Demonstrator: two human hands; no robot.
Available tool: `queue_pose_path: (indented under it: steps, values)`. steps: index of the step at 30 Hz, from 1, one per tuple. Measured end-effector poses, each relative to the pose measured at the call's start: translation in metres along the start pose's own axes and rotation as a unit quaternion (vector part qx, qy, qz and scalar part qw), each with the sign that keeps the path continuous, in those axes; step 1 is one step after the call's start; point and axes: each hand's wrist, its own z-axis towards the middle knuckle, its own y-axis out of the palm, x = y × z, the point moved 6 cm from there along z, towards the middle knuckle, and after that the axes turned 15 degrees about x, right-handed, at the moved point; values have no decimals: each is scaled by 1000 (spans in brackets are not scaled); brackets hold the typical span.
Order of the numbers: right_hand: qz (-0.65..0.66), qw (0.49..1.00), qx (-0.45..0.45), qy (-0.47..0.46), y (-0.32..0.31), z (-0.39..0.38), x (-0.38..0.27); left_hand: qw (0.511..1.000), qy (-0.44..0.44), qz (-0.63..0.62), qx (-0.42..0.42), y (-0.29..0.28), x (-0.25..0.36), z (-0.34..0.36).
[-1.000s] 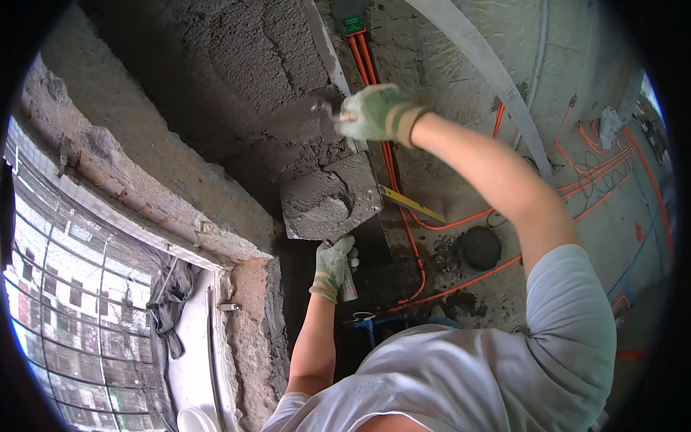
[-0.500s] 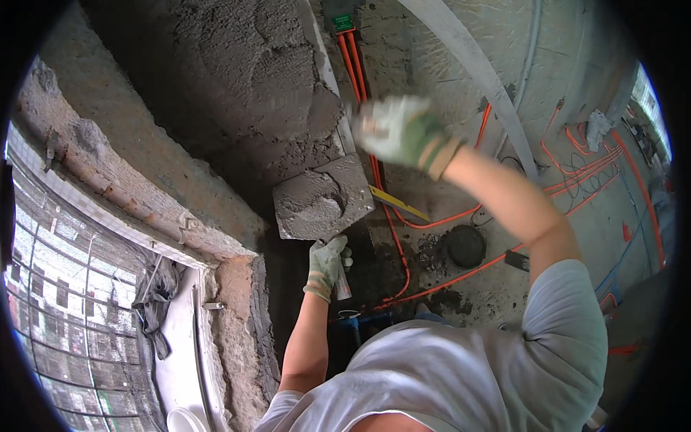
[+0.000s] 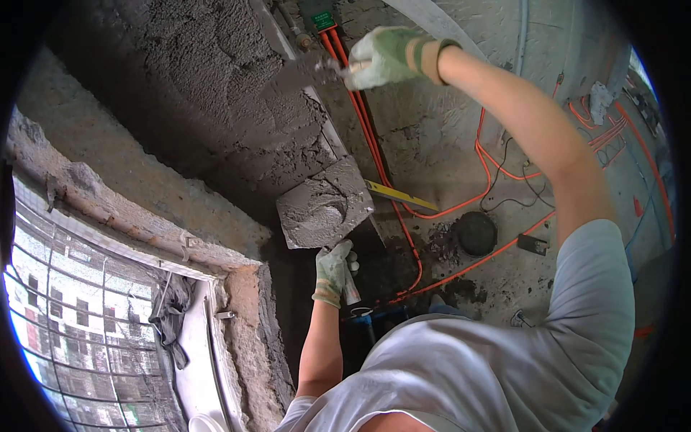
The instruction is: Applying plaster to an interior wall using a trowel and hawk during renovation.
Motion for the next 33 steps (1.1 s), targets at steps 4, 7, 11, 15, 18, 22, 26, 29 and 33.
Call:
queue_pose_path:
  steps: [4,7,11,15,18,22,26,29,33]
  values:
    - [-16,990,136,-46,-34,-12,-5,1000,11,-20,-7,3,-1,-2]
    - [-193,924,249,-216,-26,-51,-33,999,10,-29,-13,3,-4,-3]
    - [-220,973,27,-59,45,-96,-34,999,22,-19,-19,4,-6,-4]
    - [-193,980,-36,-23,48,-91,-28,999,26,-12,-17,4,-7,-7]
    - [-236,971,2,-20,8,-56,-18,999,16,-29,-20,7,-9,-10]
    - [-209,972,111,3,-52,8,-5,1000,18,-4,-14,8,-9,-12]
    - [-206,937,271,-82,-92,21,-15,999,23,-22,-13,9,-5,-11]
    - [-130,893,351,-248,-59,-28,-72,999,34,-8,-9,5,-2,-9]
    - [126,989,25,-73,69,-116,-132,998,51,-40,-2,-3,7,-15]
